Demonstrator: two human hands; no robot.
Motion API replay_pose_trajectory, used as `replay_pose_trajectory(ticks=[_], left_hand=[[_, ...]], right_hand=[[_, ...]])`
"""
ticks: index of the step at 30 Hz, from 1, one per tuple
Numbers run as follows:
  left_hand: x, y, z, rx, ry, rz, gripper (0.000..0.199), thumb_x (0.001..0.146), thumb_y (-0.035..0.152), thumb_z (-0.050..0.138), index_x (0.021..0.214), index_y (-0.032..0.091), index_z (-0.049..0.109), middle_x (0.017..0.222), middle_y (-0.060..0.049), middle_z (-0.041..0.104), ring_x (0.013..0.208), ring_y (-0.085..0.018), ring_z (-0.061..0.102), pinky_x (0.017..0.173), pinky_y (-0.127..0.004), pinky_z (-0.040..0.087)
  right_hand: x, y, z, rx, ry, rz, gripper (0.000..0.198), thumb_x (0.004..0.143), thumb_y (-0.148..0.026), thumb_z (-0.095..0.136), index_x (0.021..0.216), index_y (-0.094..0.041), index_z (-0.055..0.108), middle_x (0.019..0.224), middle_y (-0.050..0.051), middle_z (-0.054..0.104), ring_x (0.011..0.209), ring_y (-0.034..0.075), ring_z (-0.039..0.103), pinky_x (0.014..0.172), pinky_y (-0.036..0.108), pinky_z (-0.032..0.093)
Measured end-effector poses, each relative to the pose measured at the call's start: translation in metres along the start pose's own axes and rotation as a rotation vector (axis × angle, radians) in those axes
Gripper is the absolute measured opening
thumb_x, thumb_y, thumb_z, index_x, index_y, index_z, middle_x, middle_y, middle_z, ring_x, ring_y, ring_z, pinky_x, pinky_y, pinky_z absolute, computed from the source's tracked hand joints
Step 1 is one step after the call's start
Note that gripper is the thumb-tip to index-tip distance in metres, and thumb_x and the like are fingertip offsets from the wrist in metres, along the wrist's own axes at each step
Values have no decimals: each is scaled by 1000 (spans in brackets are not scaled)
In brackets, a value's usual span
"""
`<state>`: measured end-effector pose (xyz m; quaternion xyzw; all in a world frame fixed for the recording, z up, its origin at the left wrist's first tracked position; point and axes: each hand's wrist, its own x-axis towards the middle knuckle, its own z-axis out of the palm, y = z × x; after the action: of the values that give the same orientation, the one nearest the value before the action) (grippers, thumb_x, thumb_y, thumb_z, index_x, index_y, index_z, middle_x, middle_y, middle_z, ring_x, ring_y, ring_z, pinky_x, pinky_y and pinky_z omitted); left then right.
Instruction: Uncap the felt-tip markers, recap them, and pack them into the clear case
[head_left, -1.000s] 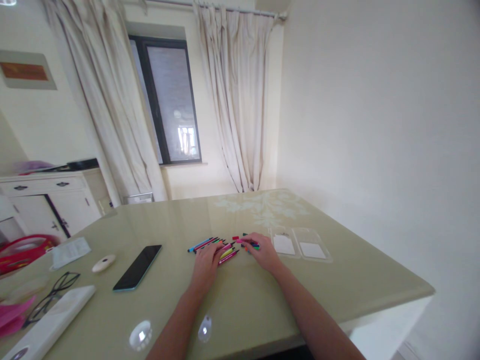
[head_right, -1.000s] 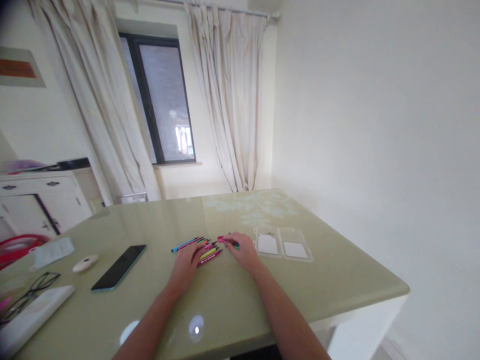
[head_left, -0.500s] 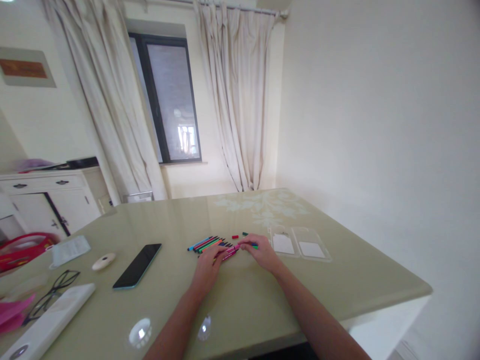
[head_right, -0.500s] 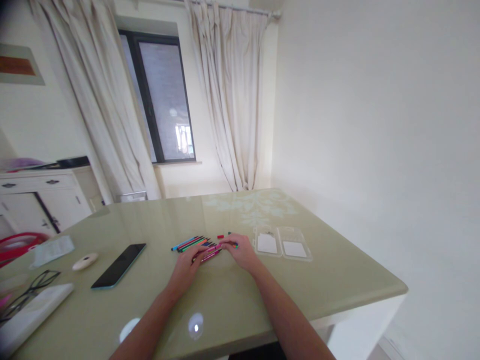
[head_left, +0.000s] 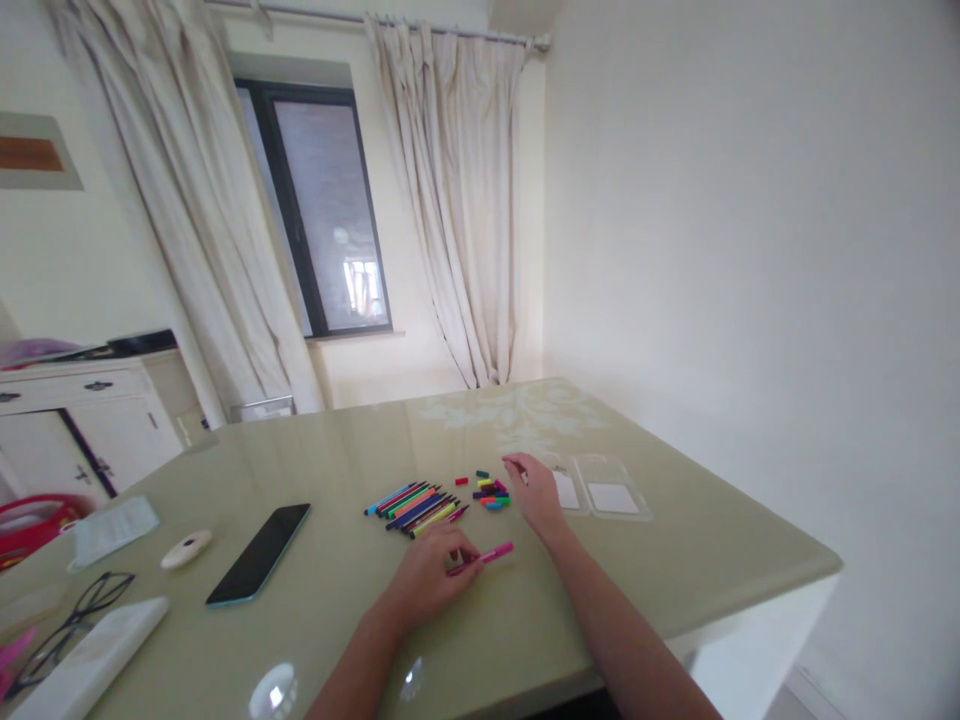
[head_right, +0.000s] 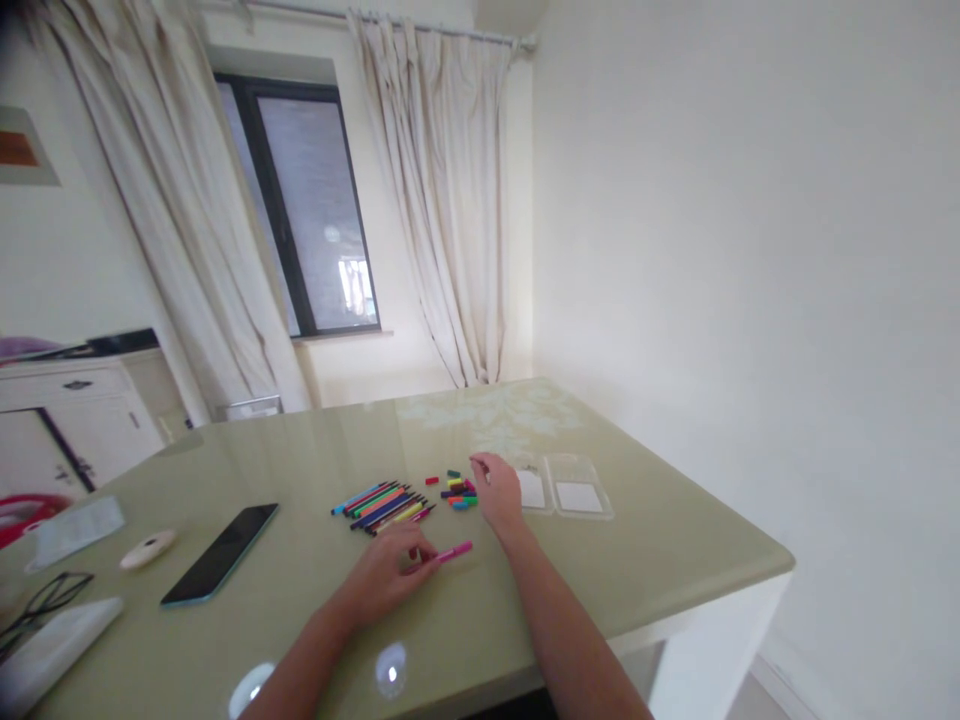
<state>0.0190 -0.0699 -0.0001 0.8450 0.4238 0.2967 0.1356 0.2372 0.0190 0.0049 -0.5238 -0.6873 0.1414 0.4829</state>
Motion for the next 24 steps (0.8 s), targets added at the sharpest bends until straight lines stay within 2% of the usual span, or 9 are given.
replay_pose_trajectory(ticks=[3,6,9,13,15,18,21,24], left_hand=[[-3,10,3,-46,-87,5,18,90,37,66,81,23,73,80,-3,70,77,-19,64,74,-30,48],[-3,9,4,-80,-91,-18,19,87,41,70,84,23,73,82,-3,70,77,-19,64,72,-30,48],[1,-3,2,-37,11,-78,22,91,43,64,87,23,72,85,-4,71,80,-20,64,75,-32,49],[3,-26,-3,159,209,-201,24,97,34,51,96,23,73,101,-8,72,99,-26,64,92,-42,49],[2,-35,-5,234,211,-274,23,95,34,53,99,22,73,106,-9,71,103,-27,63,94,-44,48],[0,-40,-7,272,138,-323,21,93,33,55,95,21,73,105,-8,70,102,-27,63,92,-41,48],[-1,-40,-6,264,138,-310,20,94,31,55,91,21,72,102,-8,70,100,-26,63,90,-40,48],[-1,-40,-4,239,204,-261,17,94,29,56,90,21,70,99,-7,70,99,-26,63,90,-40,48]], right_hand=[[-1,8,-2,-349,-91,16,23,97,-22,54,98,-22,77,108,8,74,105,22,63,95,32,43],[-3,11,2,-503,-188,-35,24,98,-23,55,100,-26,78,115,6,71,110,22,60,94,33,39],[-4,11,6,-563,-254,-87,29,99,-19,51,106,-29,77,113,6,71,110,23,59,92,34,36],[-5,9,6,-619,-259,-85,29,98,-17,49,105,-27,76,107,7,73,109,24,58,92,36,33],[-5,8,5,-618,-268,-99,30,98,-17,48,106,-27,75,109,7,73,109,24,58,92,35,32],[-4,8,5,-621,-311,-91,31,98,-15,48,106,-27,75,110,6,73,109,23,59,92,34,31],[-4,9,6,-641,-306,-47,30,96,-14,49,103,-25,76,107,7,74,107,24,61,91,35,31],[-5,9,6,-647,-278,-18,28,96,-15,50,103,-22,75,107,9,74,106,24,62,90,36,32]])
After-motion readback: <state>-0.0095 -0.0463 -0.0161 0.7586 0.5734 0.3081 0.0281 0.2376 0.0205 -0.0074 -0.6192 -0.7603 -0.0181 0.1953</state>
